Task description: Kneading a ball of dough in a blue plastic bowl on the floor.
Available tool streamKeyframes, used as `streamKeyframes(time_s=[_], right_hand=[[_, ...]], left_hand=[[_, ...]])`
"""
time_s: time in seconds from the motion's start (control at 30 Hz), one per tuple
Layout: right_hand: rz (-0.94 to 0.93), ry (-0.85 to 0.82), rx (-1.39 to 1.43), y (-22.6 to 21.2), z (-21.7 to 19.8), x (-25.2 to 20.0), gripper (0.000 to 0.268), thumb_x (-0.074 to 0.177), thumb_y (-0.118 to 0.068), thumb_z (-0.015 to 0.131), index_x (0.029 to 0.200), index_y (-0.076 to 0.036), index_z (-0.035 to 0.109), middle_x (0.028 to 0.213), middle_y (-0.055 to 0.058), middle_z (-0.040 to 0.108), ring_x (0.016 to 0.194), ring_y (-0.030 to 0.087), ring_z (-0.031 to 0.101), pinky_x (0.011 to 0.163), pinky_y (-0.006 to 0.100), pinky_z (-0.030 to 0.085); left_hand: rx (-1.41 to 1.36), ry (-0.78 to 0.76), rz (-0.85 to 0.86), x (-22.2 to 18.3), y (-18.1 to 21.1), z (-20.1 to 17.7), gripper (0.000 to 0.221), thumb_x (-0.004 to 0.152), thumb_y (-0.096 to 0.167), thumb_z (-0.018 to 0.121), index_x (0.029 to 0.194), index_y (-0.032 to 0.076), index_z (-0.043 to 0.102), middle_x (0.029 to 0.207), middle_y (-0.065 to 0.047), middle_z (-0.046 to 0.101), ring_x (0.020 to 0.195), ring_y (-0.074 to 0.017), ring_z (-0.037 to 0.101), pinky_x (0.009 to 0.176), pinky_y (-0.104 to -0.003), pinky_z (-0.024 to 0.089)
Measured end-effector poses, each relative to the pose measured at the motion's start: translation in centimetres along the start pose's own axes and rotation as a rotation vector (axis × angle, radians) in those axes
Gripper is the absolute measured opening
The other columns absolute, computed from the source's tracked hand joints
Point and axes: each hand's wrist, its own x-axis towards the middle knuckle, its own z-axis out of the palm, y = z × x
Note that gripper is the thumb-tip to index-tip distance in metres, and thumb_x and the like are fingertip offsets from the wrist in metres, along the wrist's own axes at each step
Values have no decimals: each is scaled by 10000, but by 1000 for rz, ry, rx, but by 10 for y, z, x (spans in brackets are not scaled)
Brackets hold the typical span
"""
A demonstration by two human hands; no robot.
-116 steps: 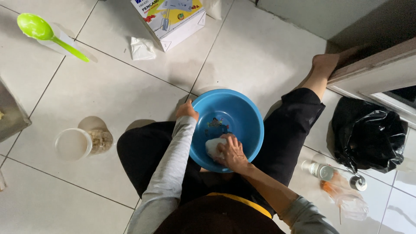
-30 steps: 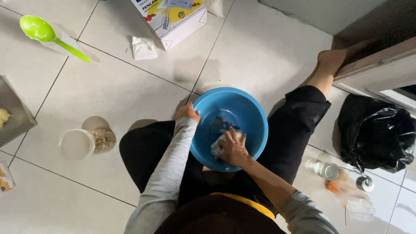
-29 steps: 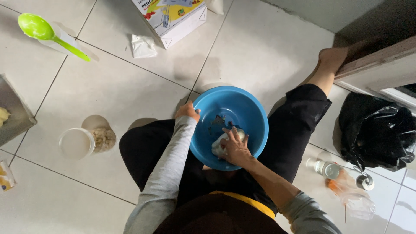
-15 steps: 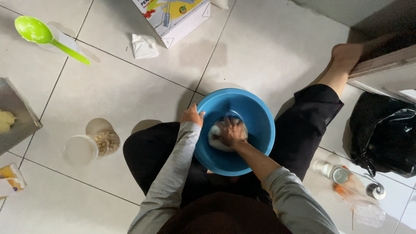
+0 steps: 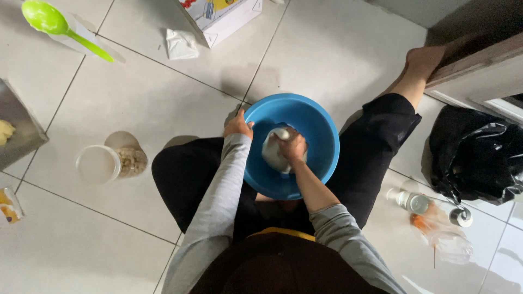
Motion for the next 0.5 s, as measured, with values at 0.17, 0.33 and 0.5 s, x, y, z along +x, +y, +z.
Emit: streamKeyframes(time_s=[0.17,0.33,0.5], right_hand=[[325,168,971,16,-72,-15,279,764,-337,912,993,-239,787,727,51,742,637,134,701,612,265,572],[-55,167,1105,-9,-111,-36,355,837,-320,842,1122,-158,707,979,99,726,880,193,703,803,328,555],[-843,85,509,-15,-85,-49,410,920,-284,706,1291,-113,666,1285,144,692,1225,391,638,1036,541,489]], left_hand=[[36,-10,-1,11,-5,7,575,1031,393,617,1529,174,431,1251,-131,713,1146,-328,709,939,-510,600],[25,-13,-17,21,-11,19,600,994,386,672,1513,193,440,1198,-123,732,1090,-327,727,898,-529,616],[46,-27,-29,18,-12,16,603,993,390,679,1509,207,426,1207,-109,730,1088,-318,731,897,-519,622]])
